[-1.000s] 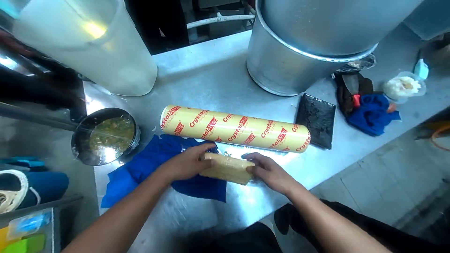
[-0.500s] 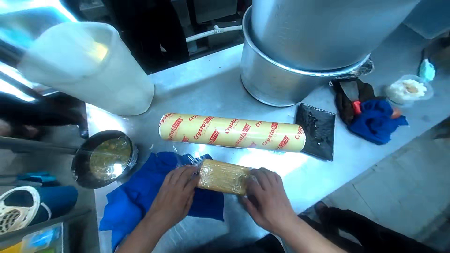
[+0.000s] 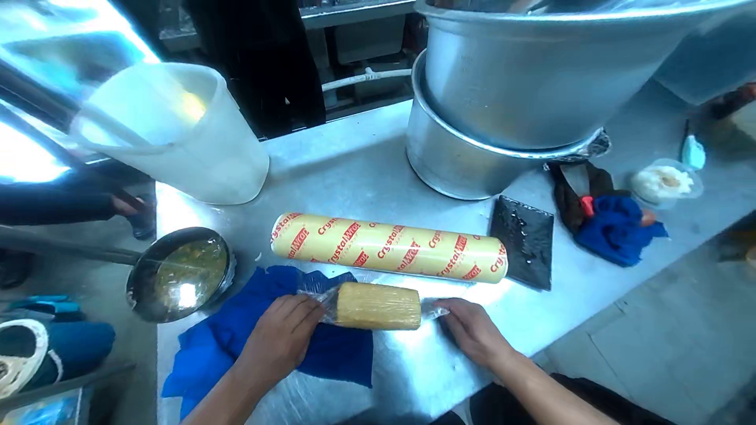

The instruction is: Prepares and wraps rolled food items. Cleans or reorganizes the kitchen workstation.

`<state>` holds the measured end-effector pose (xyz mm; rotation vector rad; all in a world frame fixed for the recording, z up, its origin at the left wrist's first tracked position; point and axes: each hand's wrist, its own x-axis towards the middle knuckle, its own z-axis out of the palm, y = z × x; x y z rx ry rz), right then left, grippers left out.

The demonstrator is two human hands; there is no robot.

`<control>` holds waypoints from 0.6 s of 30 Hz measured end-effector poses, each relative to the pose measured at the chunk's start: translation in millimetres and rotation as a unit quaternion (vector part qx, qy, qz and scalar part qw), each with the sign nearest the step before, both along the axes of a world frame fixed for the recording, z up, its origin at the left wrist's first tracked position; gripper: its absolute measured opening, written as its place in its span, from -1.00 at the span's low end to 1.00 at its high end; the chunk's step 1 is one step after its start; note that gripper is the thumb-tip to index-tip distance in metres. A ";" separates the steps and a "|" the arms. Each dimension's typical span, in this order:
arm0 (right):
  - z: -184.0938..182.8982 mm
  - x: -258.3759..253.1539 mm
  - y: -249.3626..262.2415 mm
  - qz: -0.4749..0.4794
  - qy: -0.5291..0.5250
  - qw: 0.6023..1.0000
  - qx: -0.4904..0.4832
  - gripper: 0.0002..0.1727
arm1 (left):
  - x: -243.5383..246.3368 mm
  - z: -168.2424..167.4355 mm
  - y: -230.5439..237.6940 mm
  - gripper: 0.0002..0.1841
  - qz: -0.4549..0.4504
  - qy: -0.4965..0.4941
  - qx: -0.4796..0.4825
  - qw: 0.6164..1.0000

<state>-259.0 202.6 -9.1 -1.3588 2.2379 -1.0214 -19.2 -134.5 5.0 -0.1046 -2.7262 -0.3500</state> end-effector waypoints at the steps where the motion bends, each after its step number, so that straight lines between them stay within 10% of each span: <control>1: 9.9 -5.8 0.5 0.003 -0.061 0.998 0.023 -0.62 | 0.3 5.4 0.8 -0.72 -0.011 0.006 0.001 1.000; 11: 96.6 -39.0 -0.5 0.181 -0.329 0.890 0.257 -0.64 | 35.7 69.4 23.8 -0.64 -0.079 -0.199 0.224 0.951; 18: 74.2 -51.7 -23.6 0.059 -0.444 0.816 0.366 -0.73 | 3.2 36.4 4.6 -0.62 0.054 -0.341 0.393 0.852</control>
